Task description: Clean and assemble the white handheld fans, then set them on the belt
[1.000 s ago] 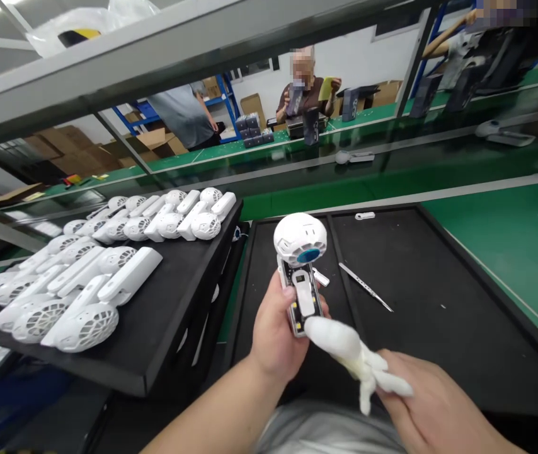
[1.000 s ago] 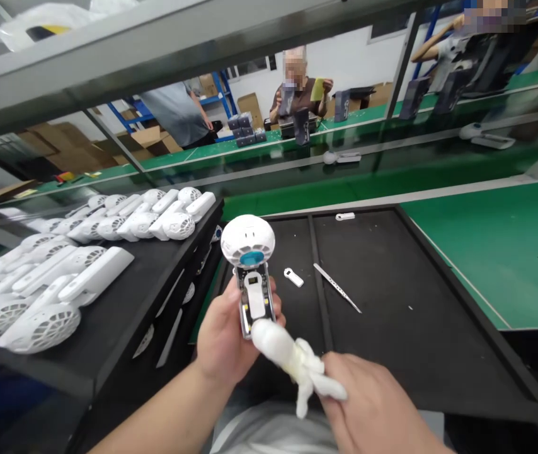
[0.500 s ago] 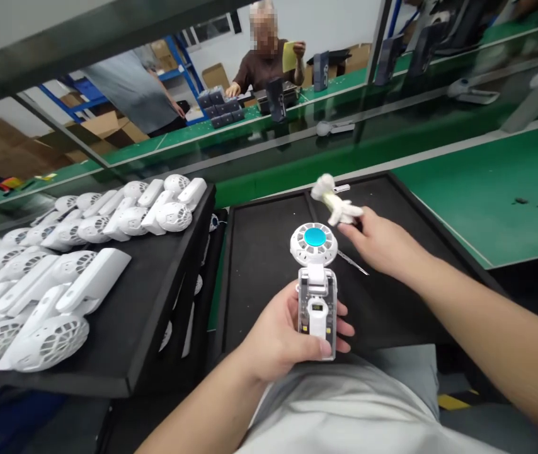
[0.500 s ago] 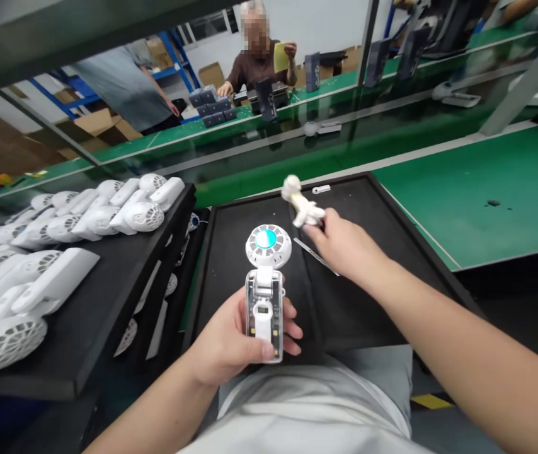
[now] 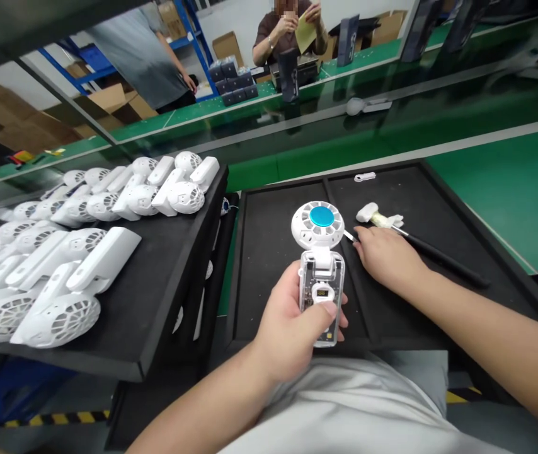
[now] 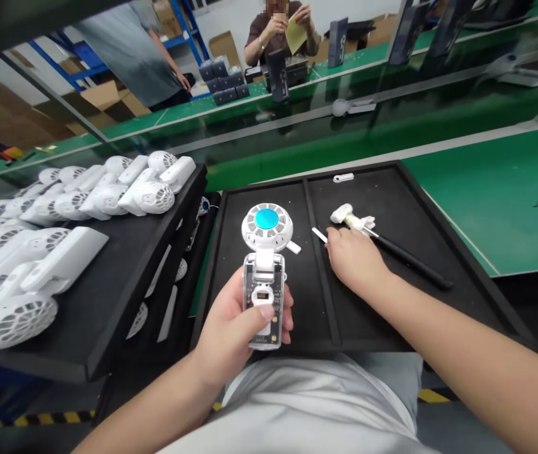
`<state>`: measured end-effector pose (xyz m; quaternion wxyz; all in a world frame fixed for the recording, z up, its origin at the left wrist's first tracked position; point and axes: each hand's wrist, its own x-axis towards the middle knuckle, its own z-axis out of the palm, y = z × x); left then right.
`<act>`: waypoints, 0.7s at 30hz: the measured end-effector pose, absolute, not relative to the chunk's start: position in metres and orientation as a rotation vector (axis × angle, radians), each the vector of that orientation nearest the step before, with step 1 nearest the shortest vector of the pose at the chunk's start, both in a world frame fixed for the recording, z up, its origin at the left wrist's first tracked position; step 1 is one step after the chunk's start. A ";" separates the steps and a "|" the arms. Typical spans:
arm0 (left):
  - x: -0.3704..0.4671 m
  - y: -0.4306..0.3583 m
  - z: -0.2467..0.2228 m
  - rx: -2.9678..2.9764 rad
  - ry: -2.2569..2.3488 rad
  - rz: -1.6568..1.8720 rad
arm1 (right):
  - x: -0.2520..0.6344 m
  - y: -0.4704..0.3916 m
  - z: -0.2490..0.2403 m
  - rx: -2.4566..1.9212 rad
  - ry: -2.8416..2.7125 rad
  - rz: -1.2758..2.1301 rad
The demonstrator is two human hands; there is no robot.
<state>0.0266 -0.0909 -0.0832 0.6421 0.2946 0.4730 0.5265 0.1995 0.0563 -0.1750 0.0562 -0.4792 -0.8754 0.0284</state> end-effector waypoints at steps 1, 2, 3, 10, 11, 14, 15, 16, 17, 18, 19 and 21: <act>0.026 -0.093 -0.083 0.689 1.089 1.202 | 0.197 0.058 -0.176 -1.457 -2.665 0.100; 0.025 -0.094 -0.082 0.706 1.107 1.201 | 0.196 0.059 -0.177 -1.453 -2.673 0.120; 0.023 -0.096 -0.082 0.720 1.129 1.199 | 0.196 0.058 -0.177 -1.442 -2.677 0.143; 0.015 -0.093 -0.090 0.640 1.198 1.149 | 0.218 0.037 -0.133 -1.181 -2.416 0.255; 0.015 -0.091 -0.090 0.624 1.203 1.145 | 0.221 0.032 -0.121 -1.072 -2.396 0.263; 0.016 -0.084 -0.087 0.601 1.217 1.128 | 0.226 0.017 -0.083 -0.766 -2.493 0.232; 0.017 -0.083 -0.084 0.611 1.227 1.116 | 0.226 0.013 -0.073 -0.690 -2.544 0.214; 0.018 -0.082 -0.082 0.632 1.240 1.098 | 0.225 0.009 -0.064 -0.632 -2.592 0.191; 0.020 -0.081 -0.080 0.659 1.256 1.077 | 0.224 0.007 -0.057 -0.589 -2.635 0.164; 0.020 -0.081 -0.079 0.691 1.274 1.054 | 0.224 0.005 -0.052 -0.561 -2.675 0.131; 0.021 -0.082 -0.078 0.724 1.294 1.032 | 0.223 0.004 -0.049 -0.549 -2.709 0.094; 0.022 -0.084 -0.077 0.796 1.332 0.997 | 0.223 0.004 -0.046 -0.542 -2.754 0.024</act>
